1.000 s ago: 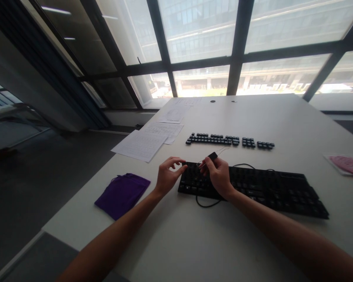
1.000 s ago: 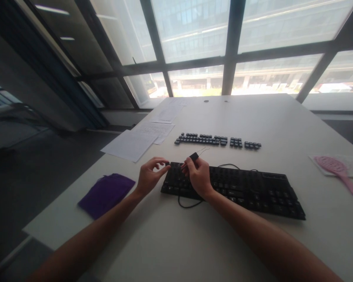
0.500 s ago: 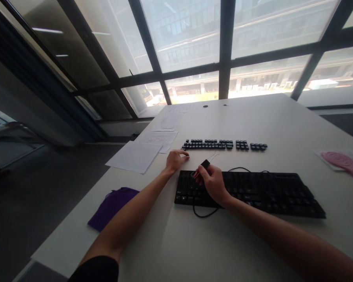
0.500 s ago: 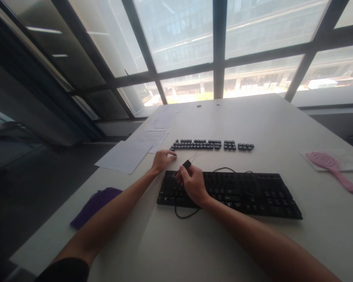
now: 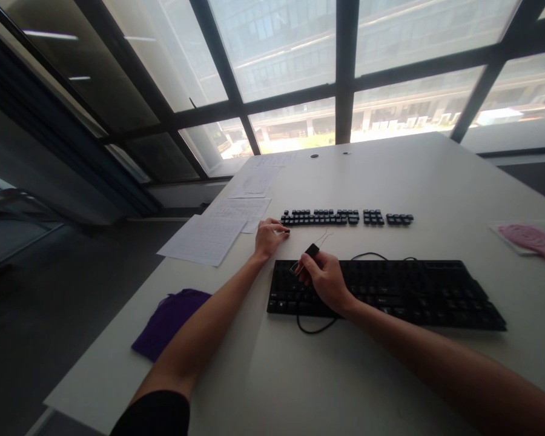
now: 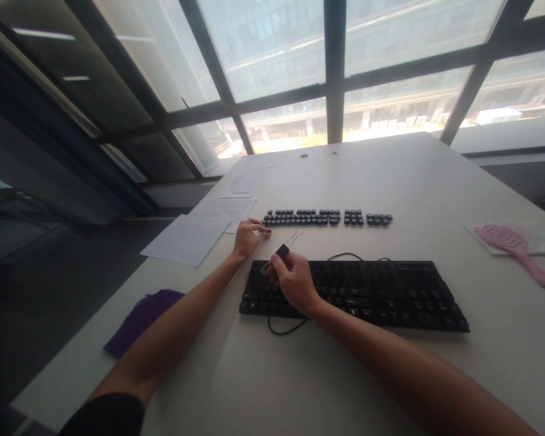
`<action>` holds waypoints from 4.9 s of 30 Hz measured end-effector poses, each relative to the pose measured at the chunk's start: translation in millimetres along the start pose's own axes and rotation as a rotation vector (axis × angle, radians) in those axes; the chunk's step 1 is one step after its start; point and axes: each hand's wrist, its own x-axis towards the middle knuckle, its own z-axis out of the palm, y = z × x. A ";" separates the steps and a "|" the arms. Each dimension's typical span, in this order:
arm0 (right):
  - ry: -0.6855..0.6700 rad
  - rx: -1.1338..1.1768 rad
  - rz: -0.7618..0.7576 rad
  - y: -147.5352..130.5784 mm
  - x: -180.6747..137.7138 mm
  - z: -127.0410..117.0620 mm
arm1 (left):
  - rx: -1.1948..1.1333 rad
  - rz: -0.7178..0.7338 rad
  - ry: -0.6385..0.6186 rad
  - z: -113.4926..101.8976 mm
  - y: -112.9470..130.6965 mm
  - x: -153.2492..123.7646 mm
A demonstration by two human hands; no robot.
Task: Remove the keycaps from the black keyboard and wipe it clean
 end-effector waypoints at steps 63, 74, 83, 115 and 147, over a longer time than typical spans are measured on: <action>-0.136 -0.379 -0.147 -3.8 11.2 -22.2 | -0.062 -0.178 0.145 -19.8 3.2 -9.8; -0.282 -0.640 -0.206 0.7 3.4 -9.4 | -0.316 -0.046 -0.219 -61.0 85.2 -120.8; -0.370 -0.744 -0.348 -0.6 -8.3 -3.8 | -0.280 0.045 -0.221 -58.3 82.0 -129.3; -0.147 -0.471 -0.159 5.3 -7.5 -7.2 | -0.274 0.170 -0.071 -67.6 87.4 -130.0; -0.092 -0.319 -0.097 8.1 0.4 -9.1 | -0.019 0.111 -0.133 -5.9 22.2 -10.2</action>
